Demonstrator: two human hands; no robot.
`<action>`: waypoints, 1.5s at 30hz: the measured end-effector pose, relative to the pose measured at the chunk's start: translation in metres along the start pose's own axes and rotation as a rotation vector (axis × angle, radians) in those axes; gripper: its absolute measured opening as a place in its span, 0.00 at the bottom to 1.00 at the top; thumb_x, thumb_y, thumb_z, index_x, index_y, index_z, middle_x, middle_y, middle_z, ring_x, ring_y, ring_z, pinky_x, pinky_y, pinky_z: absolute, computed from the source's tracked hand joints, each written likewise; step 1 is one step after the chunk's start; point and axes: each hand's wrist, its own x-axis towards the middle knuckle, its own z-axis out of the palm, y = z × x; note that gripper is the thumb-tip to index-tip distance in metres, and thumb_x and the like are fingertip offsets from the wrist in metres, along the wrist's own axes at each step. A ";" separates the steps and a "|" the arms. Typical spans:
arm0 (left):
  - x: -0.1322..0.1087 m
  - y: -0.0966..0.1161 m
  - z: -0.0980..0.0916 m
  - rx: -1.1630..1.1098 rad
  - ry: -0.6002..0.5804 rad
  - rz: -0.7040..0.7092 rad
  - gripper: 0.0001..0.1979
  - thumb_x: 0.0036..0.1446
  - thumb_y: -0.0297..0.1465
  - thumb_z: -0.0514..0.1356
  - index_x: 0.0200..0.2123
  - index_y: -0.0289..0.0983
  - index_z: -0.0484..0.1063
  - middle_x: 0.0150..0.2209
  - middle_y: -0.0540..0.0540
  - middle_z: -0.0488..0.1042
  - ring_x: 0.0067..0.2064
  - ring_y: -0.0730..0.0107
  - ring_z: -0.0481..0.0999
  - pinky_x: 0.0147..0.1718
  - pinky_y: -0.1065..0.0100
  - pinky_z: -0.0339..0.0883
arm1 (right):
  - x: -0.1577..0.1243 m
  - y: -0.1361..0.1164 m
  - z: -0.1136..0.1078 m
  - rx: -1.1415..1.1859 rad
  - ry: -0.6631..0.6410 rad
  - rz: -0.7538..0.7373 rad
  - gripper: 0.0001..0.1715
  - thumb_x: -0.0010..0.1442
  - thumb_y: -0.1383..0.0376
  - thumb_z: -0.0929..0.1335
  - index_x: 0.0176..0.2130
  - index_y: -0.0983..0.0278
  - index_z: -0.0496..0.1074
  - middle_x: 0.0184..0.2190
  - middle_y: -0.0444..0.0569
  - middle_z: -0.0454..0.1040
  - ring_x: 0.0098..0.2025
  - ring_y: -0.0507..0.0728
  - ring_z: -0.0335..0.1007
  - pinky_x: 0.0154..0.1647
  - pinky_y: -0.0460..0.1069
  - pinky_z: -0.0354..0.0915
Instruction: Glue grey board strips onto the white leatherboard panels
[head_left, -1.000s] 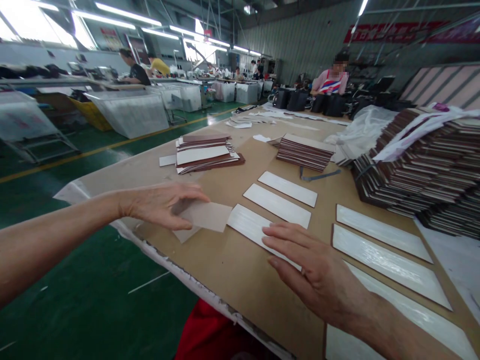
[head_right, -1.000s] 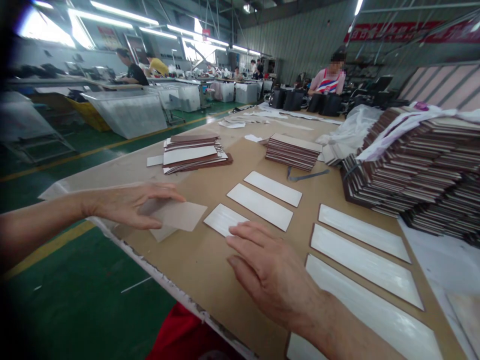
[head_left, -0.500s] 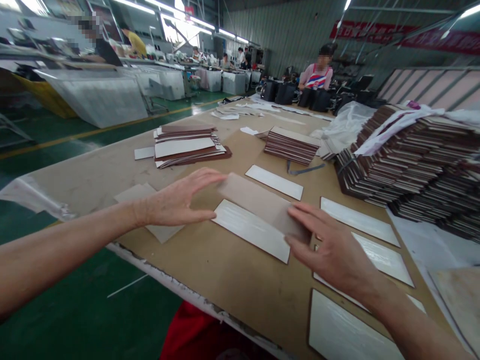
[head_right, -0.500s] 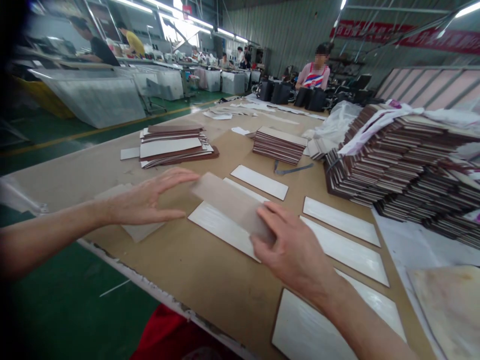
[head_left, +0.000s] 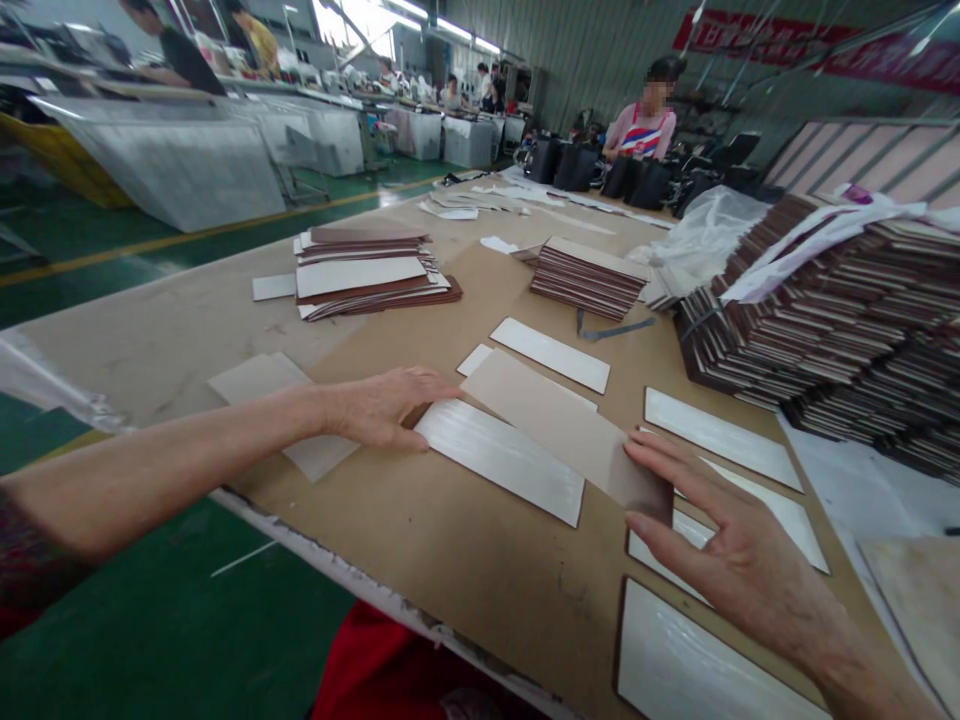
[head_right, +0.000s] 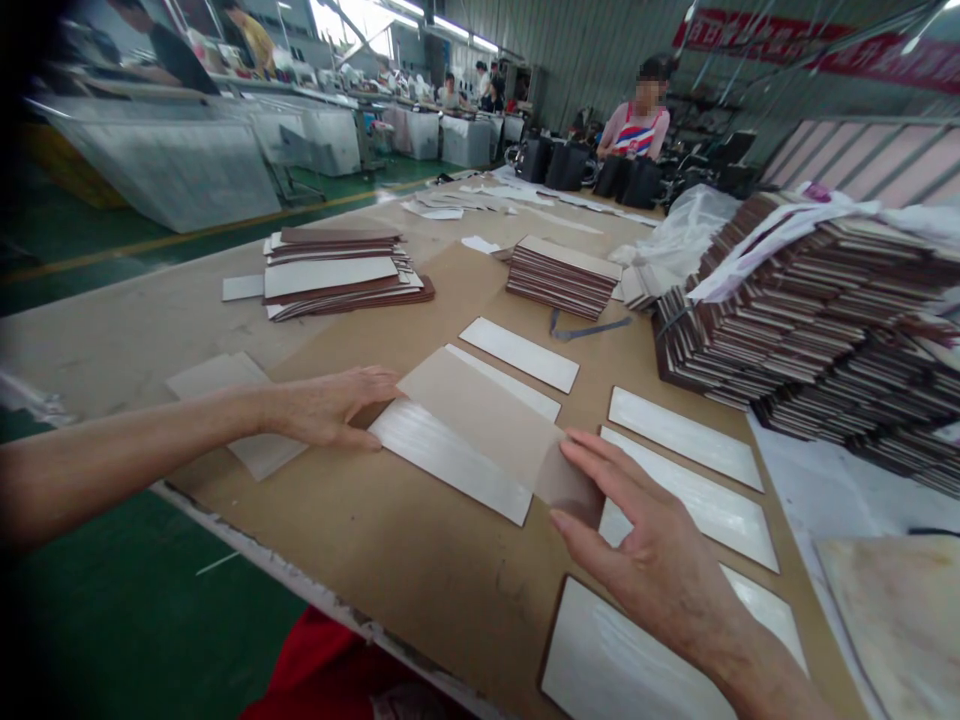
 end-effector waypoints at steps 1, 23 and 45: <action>-0.005 0.002 0.000 -0.006 -0.005 -0.004 0.36 0.58 0.41 0.65 0.66 0.36 0.60 0.63 0.34 0.68 0.64 0.47 0.67 0.65 0.50 0.58 | -0.001 0.000 0.002 -0.006 -0.022 -0.021 0.28 0.65 0.56 0.69 0.62 0.59 0.71 0.66 0.53 0.68 0.66 0.66 0.66 0.65 0.64 0.65; -0.058 0.015 0.015 -0.155 0.032 -0.119 0.43 0.60 0.41 0.65 0.72 0.41 0.50 0.69 0.36 0.60 0.68 0.49 0.62 0.67 0.52 0.56 | 0.012 -0.024 0.055 -0.087 -0.101 -0.362 0.27 0.64 0.63 0.68 0.61 0.66 0.71 0.59 0.59 0.74 0.59 0.64 0.72 0.58 0.60 0.73; -0.056 0.016 0.014 -0.142 0.053 -0.081 0.36 0.65 0.41 0.62 0.71 0.38 0.54 0.67 0.34 0.64 0.67 0.50 0.64 0.67 0.52 0.57 | 0.012 -0.028 0.064 -0.089 -0.110 -0.370 0.25 0.64 0.62 0.69 0.58 0.67 0.73 0.57 0.61 0.76 0.57 0.67 0.74 0.54 0.63 0.75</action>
